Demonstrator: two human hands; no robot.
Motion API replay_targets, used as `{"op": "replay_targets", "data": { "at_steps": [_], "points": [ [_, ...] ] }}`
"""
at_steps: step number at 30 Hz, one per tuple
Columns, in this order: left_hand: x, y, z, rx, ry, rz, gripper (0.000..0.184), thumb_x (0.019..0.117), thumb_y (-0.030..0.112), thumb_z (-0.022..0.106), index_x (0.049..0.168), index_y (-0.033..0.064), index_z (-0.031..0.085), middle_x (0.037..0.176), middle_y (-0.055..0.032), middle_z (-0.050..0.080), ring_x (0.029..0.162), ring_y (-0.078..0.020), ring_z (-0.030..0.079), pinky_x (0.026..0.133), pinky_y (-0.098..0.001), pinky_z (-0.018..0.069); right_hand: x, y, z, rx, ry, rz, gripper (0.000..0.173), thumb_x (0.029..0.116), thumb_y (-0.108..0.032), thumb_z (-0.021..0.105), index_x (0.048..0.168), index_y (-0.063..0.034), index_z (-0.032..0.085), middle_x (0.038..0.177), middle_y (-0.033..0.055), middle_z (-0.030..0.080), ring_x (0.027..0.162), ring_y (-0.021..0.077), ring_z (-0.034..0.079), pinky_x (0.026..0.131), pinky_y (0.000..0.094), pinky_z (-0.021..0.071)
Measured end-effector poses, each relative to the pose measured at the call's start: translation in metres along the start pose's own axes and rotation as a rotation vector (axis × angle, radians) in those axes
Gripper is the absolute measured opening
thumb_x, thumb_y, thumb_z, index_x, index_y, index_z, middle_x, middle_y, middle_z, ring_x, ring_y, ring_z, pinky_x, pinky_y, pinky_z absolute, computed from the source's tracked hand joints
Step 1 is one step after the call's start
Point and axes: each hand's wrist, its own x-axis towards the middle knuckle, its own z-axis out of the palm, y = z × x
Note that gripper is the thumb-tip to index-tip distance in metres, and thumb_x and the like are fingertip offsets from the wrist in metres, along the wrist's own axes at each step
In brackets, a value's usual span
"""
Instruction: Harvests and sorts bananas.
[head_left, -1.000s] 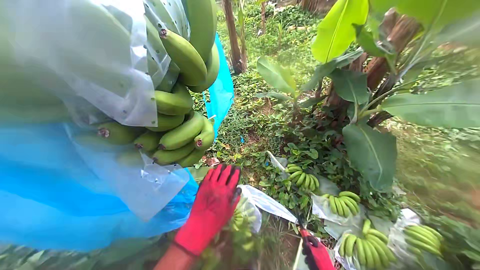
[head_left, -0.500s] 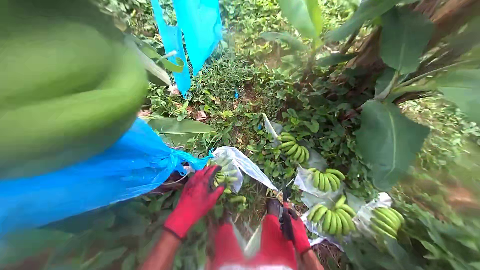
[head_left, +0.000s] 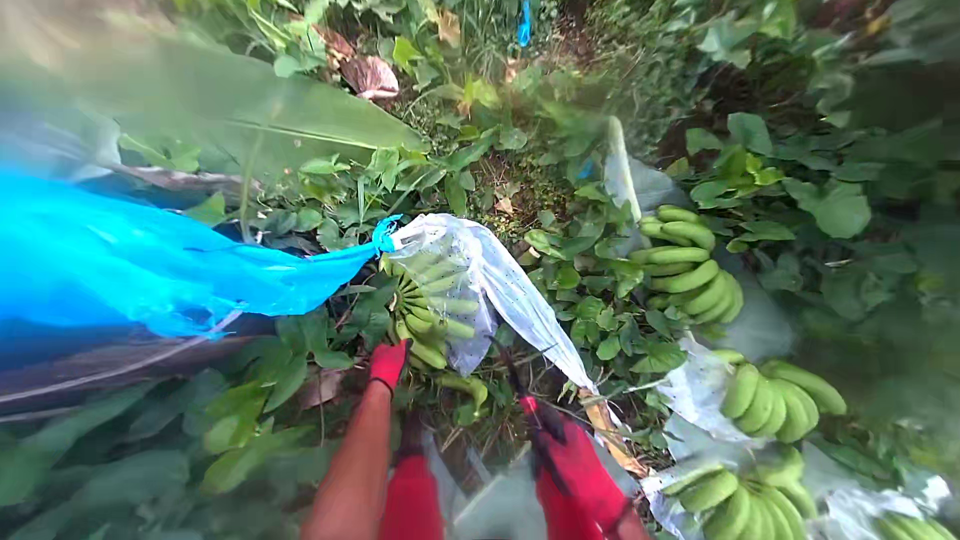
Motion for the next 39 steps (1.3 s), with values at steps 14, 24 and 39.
{"op": "replay_targets", "data": {
  "at_steps": [14, 24, 39],
  "points": [
    [0.12, -0.011, 0.035, -0.093, 0.042, 0.258, 0.085, 0.0916, 0.036, 0.078, 0.154, -0.0032, 0.036, 0.146, -0.0309, 0.052, 0.139, -0.0434, 0.049, 0.116, -0.0594, 0.0371, 0.177, -0.14, 0.085, -0.455, -0.269, -0.219, 0.052, 0.1031, -0.029, 0.053, 0.153, -0.0198, 0.047, 0.116, 0.0103, 0.072, 0.1, 0.024, 0.071, 0.092, 0.0482, 0.0564],
    [0.078, -0.014, 0.022, -0.241, -0.141, 0.202, 0.059, 0.1019, 0.027, 0.065, 0.147, -0.0056, 0.045, 0.14, -0.0274, 0.058, 0.134, -0.0352, 0.056, 0.115, -0.0517, 0.0414, 0.199, -0.155, 0.113, -0.729, -0.273, -0.249, 0.05, 0.104, -0.031, 0.049, 0.153, -0.0193, 0.047, 0.125, 0.0133, 0.069, 0.118, 0.0299, 0.066, 0.103, 0.0545, 0.0498],
    [0.029, -0.05, 0.055, -1.024, 0.134, 0.029, 0.035, 0.0939, 0.005, 0.066, 0.127, -0.0037, 0.06, 0.117, -0.0166, 0.066, 0.103, -0.0204, 0.064, 0.09, -0.0388, 0.0552, 0.154, -0.185, 0.128, -1.053, -0.248, -0.151, 0.044, 0.1017, -0.027, 0.049, 0.143, -0.0132, 0.053, 0.121, 0.016, 0.069, 0.118, 0.0336, 0.065, 0.098, 0.0564, 0.0515]
  ]
}}
